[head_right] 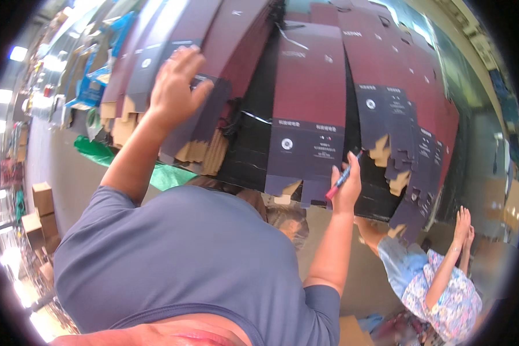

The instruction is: The person retrieves flat-packed cardboard pieces from a green bag and places them on a table. They then use a red marker to write on the surface of each piece one by one. A second person is visible in the background assembling similar items.

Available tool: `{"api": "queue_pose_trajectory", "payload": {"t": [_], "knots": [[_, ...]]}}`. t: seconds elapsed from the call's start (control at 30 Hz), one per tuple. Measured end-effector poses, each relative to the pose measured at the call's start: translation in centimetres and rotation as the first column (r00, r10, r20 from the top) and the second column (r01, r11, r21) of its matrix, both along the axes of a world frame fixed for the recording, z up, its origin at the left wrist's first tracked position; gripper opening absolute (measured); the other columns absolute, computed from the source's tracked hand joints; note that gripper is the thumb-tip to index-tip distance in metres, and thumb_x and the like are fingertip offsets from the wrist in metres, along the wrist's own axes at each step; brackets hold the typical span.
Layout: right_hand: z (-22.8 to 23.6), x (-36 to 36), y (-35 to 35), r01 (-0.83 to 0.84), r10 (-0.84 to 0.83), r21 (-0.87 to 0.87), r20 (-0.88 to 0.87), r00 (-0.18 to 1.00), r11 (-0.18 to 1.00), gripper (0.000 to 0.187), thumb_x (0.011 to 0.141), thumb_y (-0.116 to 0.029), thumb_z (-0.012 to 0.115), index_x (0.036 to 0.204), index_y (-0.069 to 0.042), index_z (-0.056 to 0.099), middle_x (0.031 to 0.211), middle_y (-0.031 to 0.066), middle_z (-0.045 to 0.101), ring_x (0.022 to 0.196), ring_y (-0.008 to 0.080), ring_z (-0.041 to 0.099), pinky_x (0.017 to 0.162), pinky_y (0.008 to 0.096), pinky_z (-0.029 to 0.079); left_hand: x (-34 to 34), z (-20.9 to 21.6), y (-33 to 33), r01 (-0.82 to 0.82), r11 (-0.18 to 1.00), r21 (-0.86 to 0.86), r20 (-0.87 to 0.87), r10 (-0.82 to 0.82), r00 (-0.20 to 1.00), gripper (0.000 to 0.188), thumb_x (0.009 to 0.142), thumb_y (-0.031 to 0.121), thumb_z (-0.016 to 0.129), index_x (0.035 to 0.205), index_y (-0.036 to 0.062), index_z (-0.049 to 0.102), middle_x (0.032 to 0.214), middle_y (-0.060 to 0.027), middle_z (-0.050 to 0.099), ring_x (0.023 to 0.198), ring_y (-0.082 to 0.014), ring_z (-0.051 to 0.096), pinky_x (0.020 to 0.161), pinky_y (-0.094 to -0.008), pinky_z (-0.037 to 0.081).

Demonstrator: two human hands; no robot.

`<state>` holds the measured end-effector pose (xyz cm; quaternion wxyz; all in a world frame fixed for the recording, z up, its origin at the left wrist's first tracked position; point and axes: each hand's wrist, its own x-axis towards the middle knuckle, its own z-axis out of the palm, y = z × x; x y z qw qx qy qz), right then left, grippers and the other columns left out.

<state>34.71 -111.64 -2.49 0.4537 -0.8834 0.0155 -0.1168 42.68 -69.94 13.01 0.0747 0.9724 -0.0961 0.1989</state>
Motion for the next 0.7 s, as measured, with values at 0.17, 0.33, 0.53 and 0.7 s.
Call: {"api": "queue_pose_trajectory", "payload": {"t": [0.17, 0.33, 0.53, 0.7], "knots": [[-1.8, -1.5, 1.2, 0.038, -0.040, 0.082, 0.018, 0.999, 0.996, 0.058, 0.081, 0.002, 0.069, 0.135, -0.005, 0.048, 0.124, 0.0149, 0.061, 0.088, 0.0175, 0.062, 0.083, 0.0296, 0.051, 2.8, -2.5, 6.3, -0.495, 0.825, 0.271, -0.415, 0.564, 0.714, 0.093, 0.085, 0.067, 0.052, 0.149, 0.0033, 0.033, 0.157, -0.0198, 0.022, 0.147, -0.0380, 0.016, 0.117, -0.0480, 0.017], [-1.5, -2.4, 1.4, 0.042, -0.067, 0.219, 0.110, 0.992, 0.975, 0.053, 0.084, 0.001, 0.067, 0.134, -0.004, 0.049, 0.123, 0.0143, 0.061, 0.091, 0.0147, 0.061, 0.083, 0.0268, 0.051, 1.3, -3.0, 5.6, -0.463, 0.836, 0.296, -0.394, 0.548, 0.737, 0.103, 0.080, 0.074, 0.053, 0.149, 0.0018, 0.031, 0.158, -0.0199, 0.021, 0.147, -0.0391, 0.014, 0.116, -0.0552, 0.016], [0.7, -3.0, 0.7, 0.035, -0.037, 0.169, 0.008, 0.999, 0.985, 0.047, 0.086, -0.005, 0.067, 0.131, -0.006, 0.052, 0.113, 0.0136, 0.067, 0.090, 0.0163, 0.064, 0.085, 0.0295, 0.051, -2.6, -3.2, 3.8, -0.317, 0.857, 0.407, -0.338, 0.463, 0.819, 0.097, 0.083, 0.070, 0.053, 0.149, 0.0024, 0.032, 0.160, -0.0101, 0.020, 0.149, -0.0285, 0.012, 0.119, -0.0456, 0.010], [6.0, -0.9, 4.4, 0.020, -0.030, 0.100, 0.102, 0.994, 0.995, 0.041, 0.090, -0.011, 0.066, 0.129, -0.007, 0.054, 0.106, 0.0122, 0.069, 0.083, 0.0147, 0.064, 0.080, 0.0294, 0.052, -4.5, -2.7, 6.3, -0.088, 0.996, 0.031, -0.318, 0.093, 0.944, 0.056, 0.089, 0.045, 0.061, 0.129, 0.0047, 0.060, 0.148, -0.0103, 0.045, 0.142, -0.0279, 0.032, 0.115, -0.0432, 0.024]]}}
